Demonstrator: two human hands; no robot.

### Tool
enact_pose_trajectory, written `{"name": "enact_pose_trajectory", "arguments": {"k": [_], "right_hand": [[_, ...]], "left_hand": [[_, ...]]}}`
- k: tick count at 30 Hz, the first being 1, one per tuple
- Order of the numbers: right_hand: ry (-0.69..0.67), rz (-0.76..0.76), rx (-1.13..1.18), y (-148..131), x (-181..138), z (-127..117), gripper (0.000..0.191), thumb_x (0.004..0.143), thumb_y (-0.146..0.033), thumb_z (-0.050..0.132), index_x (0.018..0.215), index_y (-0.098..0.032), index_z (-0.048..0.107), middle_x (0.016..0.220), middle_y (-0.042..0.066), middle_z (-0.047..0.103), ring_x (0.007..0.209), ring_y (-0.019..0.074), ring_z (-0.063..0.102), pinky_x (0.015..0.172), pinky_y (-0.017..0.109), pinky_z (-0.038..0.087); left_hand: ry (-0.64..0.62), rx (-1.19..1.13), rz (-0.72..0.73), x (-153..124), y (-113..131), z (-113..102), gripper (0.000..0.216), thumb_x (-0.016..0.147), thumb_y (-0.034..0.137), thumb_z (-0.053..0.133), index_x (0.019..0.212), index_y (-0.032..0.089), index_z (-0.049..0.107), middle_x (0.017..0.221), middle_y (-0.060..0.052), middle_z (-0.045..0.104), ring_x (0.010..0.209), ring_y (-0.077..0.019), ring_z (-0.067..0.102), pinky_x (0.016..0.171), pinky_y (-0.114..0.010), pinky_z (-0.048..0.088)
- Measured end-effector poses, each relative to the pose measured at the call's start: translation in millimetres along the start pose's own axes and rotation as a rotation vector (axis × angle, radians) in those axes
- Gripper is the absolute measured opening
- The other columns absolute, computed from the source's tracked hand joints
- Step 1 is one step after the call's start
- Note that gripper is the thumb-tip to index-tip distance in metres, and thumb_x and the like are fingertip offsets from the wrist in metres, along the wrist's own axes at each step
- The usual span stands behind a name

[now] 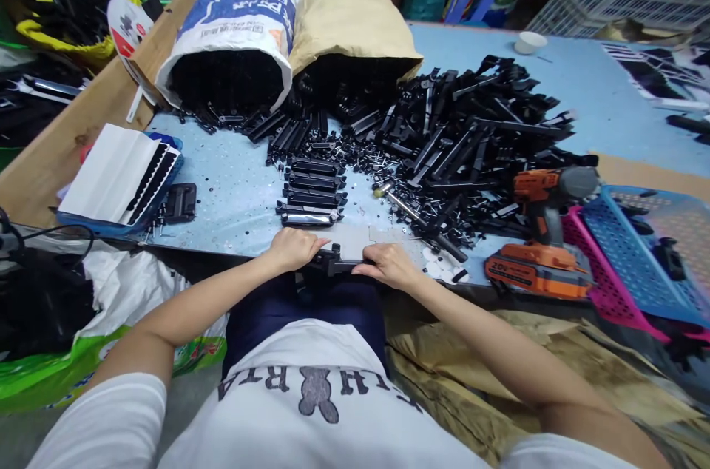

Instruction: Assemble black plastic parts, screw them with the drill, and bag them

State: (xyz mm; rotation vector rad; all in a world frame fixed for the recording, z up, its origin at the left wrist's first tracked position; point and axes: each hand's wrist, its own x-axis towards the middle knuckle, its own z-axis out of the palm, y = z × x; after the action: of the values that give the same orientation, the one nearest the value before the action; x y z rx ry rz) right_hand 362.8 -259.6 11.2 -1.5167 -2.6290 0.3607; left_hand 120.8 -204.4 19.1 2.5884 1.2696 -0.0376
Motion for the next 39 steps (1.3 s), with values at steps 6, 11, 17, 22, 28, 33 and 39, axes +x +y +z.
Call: {"name": "enact_pose_trajectory", "arguments": {"k": [6, 11, 17, 22, 28, 33, 39], "right_hand": [[0.033, 0.041, -0.262, -36, 21, -19, 0.065, 0.077, -0.068, 0.050, 0.110, -0.012, 0.055, 0.094, 0.014, 0.061, 0.084, 0.0250, 0.055, 0.069, 0.031, 0.034], [-0.009, -0.185, -0.246, -42, 43, -24, 0.044, 0.081, -0.042, 0.058, 0.108, -0.008, 0.053, 0.098, 0.014, 0.055, 0.091, 0.0257, 0.049, 0.078, 0.035, 0.033], [0.001, -0.169, -0.178, -29, 32, -25, 0.057, 0.082, -0.065, 0.045, 0.098, -0.011, 0.056, 0.089, 0.013, 0.059, 0.085, 0.0229, 0.054, 0.074, 0.032, 0.034], [0.083, -0.260, -0.040, -24, -4, -40, 0.065, 0.088, -0.067, 0.019, 0.061, -0.016, 0.049, 0.056, 0.005, 0.051, 0.052, 0.0143, 0.045, 0.055, 0.028, 0.025], [0.350, -0.745, 0.765, -82, -8, -52, 0.053, 0.095, -0.052, 0.012, 0.063, -0.020, 0.039, 0.049, 0.000, 0.040, 0.048, 0.0127, 0.040, 0.050, 0.028, 0.029], [0.944, -0.286, 1.003, -123, 22, -3, 0.048, 0.091, -0.058, 0.011, 0.092, -0.023, 0.045, 0.089, 0.006, 0.054, 0.080, 0.0172, 0.056, 0.069, 0.033, 0.045], [1.024, 0.096, 0.224, -34, 9, -5, 0.045, 0.085, -0.051, 0.047, 0.119, -0.021, 0.040, 0.124, 0.013, 0.045, 0.120, 0.0263, 0.043, 0.096, 0.048, 0.036]], "left_hand": [[-0.002, 0.069, -0.139, 0, 12, 1, 0.065, 0.095, 0.047, 0.017, 0.087, 0.011, 0.070, 0.079, -0.016, 0.068, 0.076, -0.0272, 0.065, 0.064, -0.034, 0.045], [0.032, 0.072, -0.131, 0, 13, -3, 0.067, 0.096, 0.047, 0.013, 0.087, 0.012, 0.070, 0.081, -0.014, 0.068, 0.076, -0.0260, 0.066, 0.064, -0.032, 0.045], [0.089, 0.052, -0.116, -7, 4, -4, 0.061, 0.096, 0.047, 0.019, 0.082, 0.012, 0.068, 0.078, -0.012, 0.068, 0.073, -0.0228, 0.065, 0.060, -0.028, 0.043], [0.266, -0.038, 0.303, -36, -3, -18, 0.061, 0.094, 0.050, 0.022, 0.064, 0.012, 0.059, 0.056, -0.008, 0.059, 0.051, -0.0158, 0.056, 0.050, -0.025, 0.034], [0.494, -0.743, 0.703, -76, 41, -40, 0.061, 0.095, 0.051, 0.010, 0.063, 0.016, 0.048, 0.049, -0.002, 0.048, 0.045, -0.0107, 0.045, 0.047, -0.025, 0.032], [0.868, -0.802, 0.627, -74, 76, -22, 0.060, 0.092, 0.058, 0.014, 0.094, 0.015, 0.056, 0.071, -0.007, 0.061, 0.069, -0.0151, 0.059, 0.061, -0.027, 0.046], [0.839, -0.047, 0.434, -34, 19, 29, 0.071, 0.079, 0.071, 0.039, 0.119, 0.015, 0.056, 0.089, -0.012, 0.064, 0.083, -0.0218, 0.063, 0.070, -0.033, 0.051]]}}
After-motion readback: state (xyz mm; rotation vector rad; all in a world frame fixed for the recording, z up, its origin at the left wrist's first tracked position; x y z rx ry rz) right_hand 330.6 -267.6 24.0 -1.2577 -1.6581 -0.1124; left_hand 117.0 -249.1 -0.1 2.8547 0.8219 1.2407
